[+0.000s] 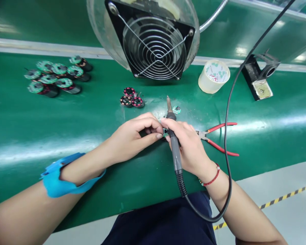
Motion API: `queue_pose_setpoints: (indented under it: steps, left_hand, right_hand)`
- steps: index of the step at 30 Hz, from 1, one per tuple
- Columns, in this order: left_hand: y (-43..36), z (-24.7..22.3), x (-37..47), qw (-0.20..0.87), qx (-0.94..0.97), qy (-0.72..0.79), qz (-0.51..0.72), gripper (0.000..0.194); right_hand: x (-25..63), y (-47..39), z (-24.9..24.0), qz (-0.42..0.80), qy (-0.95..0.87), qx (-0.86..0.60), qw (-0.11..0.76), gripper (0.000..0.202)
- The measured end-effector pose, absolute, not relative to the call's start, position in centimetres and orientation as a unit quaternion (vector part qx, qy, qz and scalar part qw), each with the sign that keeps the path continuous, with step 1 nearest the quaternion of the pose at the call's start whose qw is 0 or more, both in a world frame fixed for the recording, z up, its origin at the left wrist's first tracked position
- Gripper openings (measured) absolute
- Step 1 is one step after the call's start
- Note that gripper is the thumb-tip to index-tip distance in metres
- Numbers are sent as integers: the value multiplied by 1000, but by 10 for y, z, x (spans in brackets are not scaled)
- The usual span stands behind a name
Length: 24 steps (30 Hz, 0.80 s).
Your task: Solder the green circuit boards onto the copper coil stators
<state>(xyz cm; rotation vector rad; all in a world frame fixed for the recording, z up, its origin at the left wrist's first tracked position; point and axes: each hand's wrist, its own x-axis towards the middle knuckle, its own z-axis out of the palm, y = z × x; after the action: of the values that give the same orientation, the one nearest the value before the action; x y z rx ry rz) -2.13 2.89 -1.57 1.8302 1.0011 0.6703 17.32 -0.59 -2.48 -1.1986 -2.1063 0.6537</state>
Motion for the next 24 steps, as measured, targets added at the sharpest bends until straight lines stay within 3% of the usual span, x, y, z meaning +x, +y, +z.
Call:
queue_pose_setpoints:
  steps: [9,15,24]
  left_hand:
    - [29,-13,-18,474,712,440,273,10]
    - [28,-11,-19,472,697,471,264,14]
    - [28,-8,-14,435,703,509,240,14]
  right_hand:
    - [174,-11,-18,138,-846,-396,330,54]
    - [176,-11,-17,140,-834,-416,333,51]
    - [182,-17,-13,185,-726,-467,470,35]
